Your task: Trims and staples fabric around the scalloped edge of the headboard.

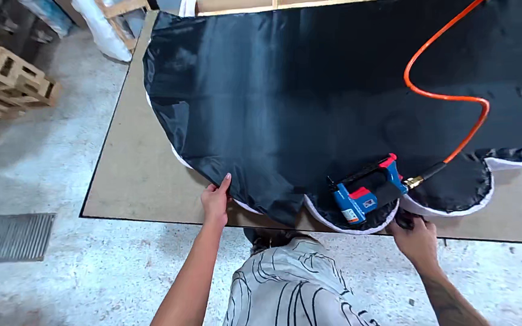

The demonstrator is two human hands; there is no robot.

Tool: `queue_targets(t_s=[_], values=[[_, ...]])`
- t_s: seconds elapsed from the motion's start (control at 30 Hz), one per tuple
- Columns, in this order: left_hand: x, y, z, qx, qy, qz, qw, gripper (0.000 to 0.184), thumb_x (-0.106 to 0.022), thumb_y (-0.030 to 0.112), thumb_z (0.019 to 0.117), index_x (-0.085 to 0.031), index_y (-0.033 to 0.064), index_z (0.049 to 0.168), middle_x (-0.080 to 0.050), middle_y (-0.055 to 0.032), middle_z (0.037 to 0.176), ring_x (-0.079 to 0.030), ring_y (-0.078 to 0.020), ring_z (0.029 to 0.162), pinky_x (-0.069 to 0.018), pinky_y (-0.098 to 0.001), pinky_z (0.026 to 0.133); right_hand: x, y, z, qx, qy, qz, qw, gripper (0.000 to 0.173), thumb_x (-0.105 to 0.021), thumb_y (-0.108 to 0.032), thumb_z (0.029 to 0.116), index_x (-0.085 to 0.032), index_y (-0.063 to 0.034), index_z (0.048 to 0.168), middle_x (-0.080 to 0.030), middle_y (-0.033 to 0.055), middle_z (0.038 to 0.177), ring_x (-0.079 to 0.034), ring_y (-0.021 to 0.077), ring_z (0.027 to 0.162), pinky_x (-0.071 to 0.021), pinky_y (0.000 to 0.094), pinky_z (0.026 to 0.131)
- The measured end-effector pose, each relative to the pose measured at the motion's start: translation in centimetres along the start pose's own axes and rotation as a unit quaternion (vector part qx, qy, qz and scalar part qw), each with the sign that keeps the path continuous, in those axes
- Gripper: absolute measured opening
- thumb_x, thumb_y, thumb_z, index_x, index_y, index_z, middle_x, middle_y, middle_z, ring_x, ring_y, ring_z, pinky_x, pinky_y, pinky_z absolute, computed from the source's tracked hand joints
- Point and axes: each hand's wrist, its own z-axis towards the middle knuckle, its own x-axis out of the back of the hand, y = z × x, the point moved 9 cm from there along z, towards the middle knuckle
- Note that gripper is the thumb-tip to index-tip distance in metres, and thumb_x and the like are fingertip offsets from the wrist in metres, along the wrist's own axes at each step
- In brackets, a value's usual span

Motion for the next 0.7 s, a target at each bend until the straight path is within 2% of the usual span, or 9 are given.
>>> queue_targets(t_s=[0.1, 0.17, 0.3, 0.37, 0.43, 0.5, 0.53, 0.6, 0.7], values=[[-0.6, -0.2, 0.3, -0.024, -0.016, -0.014, 0.999, 0.055, -0.085, 0.036, 0.0849, -0.065, 0.0053, 0.126, -0.074, -0.0131, 0.112, -0.074, -0.0268, 0.099, -0.0633, -0.0489, 0.085, -0.3, -0.6, 0.0, -0.034, 0.012, -0.028, 0.999, 0.058, -0.078, -0.039, 0.0882, -0.064, 0.0031, 0.126, -0.051, 0.0393, 0.134, -0.050, 0.0578, 0.124, -0.0437, 0.0740, 0.099], [-0.4, -1.6, 0.0, -0.029, -0.021, -0.025, 0.999, 0.056, -0.083, 0.037, 0.0865, -0.062, 0.0071, 0.128, -0.073, -0.0123, 0.113, -0.073, -0.0259, 0.100, -0.0626, -0.0486, 0.085, 0.3, -0.8, -0.1, -0.056, 0.026, -0.026, 0.998, 0.058, -0.079, -0.036, 0.0892, -0.064, 0.0072, 0.125, -0.052, 0.0395, 0.132, -0.052, 0.0568, 0.124, -0.0445, 0.0724, 0.100], [0.2, -5.0, -2.3, 0.006, -0.060, 0.021, 0.998, 0.049, -0.073, 0.044, 0.0943, -0.061, 0.0056, 0.122, -0.068, -0.0119, 0.090, -0.066, -0.0228, 0.073, -0.0593, -0.0430, 0.068, 1.5, -0.1, -0.6, -0.100, 0.070, 0.028, 0.992, 0.069, -0.079, -0.037, 0.0904, -0.052, 0.0105, 0.134, -0.052, 0.0412, 0.131, -0.053, 0.0572, 0.123, -0.0434, 0.0717, 0.101], [0.0, -4.7, -6.0, -0.097, -0.098, 0.158, 0.978, 0.051, -0.073, 0.037, 0.0958, -0.058, -0.0013, 0.126, -0.067, -0.0115, 0.077, -0.066, -0.0212, 0.062, -0.0598, -0.0400, 0.060, 3.8, -1.2, -2.0, -0.100, 0.115, 0.053, 0.987, 0.054, -0.069, -0.033, 0.0971, -0.059, 0.0076, 0.131, -0.055, 0.0394, 0.127, -0.055, 0.0554, 0.119, -0.0444, 0.0700, 0.100], [-1.5, -2.2, -10.0, -0.313, -0.109, 0.340, 0.880, 0.037, -0.072, 0.040, 0.0949, -0.073, 0.0065, 0.109, -0.072, 0.0004, 0.087, -0.070, -0.0104, 0.078, -0.0619, -0.0317, 0.072, 7.6, -5.5, -3.9, -0.015, 0.182, 0.035, 0.983, 0.037, -0.058, -0.029, 0.1038, -0.066, 0.0037, 0.119, -0.063, 0.0304, 0.111, -0.064, 0.0447, 0.101, -0.0534, 0.0596, 0.087], [-4.6, -1.1, -12.5, -0.490, -0.133, 0.427, 0.748, 0.029, -0.070, 0.041, 0.0965, -0.078, 0.0184, 0.112, -0.071, -0.0028, 0.111, -0.067, -0.0187, 0.108, -0.0570, -0.0409, 0.095, 10.1, -12.1, -6.7, 0.131, 0.203, 0.032, 0.970, 0.029, -0.059, -0.023, 0.1031, -0.069, 0.0030, 0.112, -0.067, 0.0228, 0.100, -0.068, 0.0347, 0.089, -0.0577, 0.0505, 0.077], [-6.3, -1.4, -12.7, -0.520, -0.151, 0.456, 0.706, 0.032, -0.067, 0.043, 0.0978, -0.076, 0.0200, 0.118, -0.069, -0.0049, 0.120, -0.063, -0.0238, 0.119, -0.0527, -0.0465, 0.103, 9.9, -15.7, -8.0, 0.198, 0.172, 0.039, 0.964, 0.027, -0.061, -0.022, 0.1012, -0.072, 0.0009, 0.109, -0.070, 0.0194, 0.100, -0.070, 0.0319, 0.091, -0.0595, 0.0497, 0.080], [-8.9, -2.4, -12.1, -0.537, -0.164, 0.492, 0.665, 0.039, -0.064, 0.046, 0.0991, -0.073, 0.0186, 0.126, -0.066, -0.0045, 0.132, -0.057, -0.0266, 0.130, -0.0458, -0.0506, 0.112, 6.4, -22.5, -9.7, 0.316, 0.041, 0.055, 0.946, 0.023, -0.065, -0.026, 0.0990, -0.077, -0.0095, 0.109, -0.072, 0.0101, 0.108, -0.069, 0.0249, 0.104, -0.0590, 0.0459, 0.091], [-9.1, -3.4, -11.7, -0.543, -0.157, 0.476, 0.674, 0.037, -0.063, 0.041, 0.1013, -0.073, 0.0190, 0.129, -0.064, 0.0029, 0.140, -0.055, -0.0211, 0.133, -0.0433, -0.0475, 0.113, -1.0, -30.7, -10.5, 0.475, -0.114, 0.026, 0.872, 0.024, -0.070, -0.033, 0.0974, -0.076, -0.0198, 0.116, -0.069, 0.0040, 0.121, -0.062, 0.0217, 0.122, -0.0531, 0.0441, 0.104]])
